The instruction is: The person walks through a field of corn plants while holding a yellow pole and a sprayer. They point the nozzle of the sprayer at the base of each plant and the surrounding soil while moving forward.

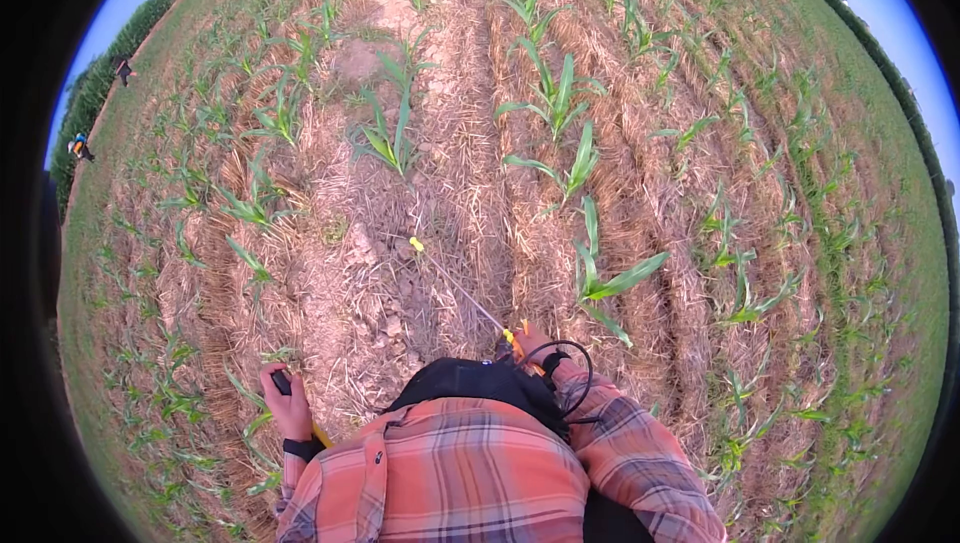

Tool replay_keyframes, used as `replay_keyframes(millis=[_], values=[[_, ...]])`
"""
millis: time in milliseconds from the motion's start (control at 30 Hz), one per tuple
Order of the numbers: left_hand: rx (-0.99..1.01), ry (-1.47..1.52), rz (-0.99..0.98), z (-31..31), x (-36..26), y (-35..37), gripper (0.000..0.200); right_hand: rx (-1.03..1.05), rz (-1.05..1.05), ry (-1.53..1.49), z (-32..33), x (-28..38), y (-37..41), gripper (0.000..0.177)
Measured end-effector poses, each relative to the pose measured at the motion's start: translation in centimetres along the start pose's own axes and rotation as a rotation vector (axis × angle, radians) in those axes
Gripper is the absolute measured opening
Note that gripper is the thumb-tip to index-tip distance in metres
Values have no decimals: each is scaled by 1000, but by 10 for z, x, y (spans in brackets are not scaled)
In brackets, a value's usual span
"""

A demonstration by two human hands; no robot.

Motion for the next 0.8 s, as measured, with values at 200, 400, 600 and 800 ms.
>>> replay_keyframes(millis=[200, 400, 600, 800], values=[[71, -120, -69, -50, -24, -38, 21, -190, -183, -181, 89, -8, -22, 24], [112, -38, 2, -79, -21, -71, 21, -434, -107, -646, 152, -15, -28, 18], [146, -24, -96, -115, -7, -125, 21, -704, -86, -711, 194, -5, -46, 21], [159, 110, -9, -142, 21, -201, 21, -782, -98, -725, 185, 40, -81, 18]])
Point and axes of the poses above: each hand's wrist, its own y-axis away from the middle knuckle, its own z-axis out of the back of the hand, x = y × z, the point moved 1 cm from there along -y, towards the middle knuckle, and after that the axes turned 9 degrees about -z, right-handed, at the moved point
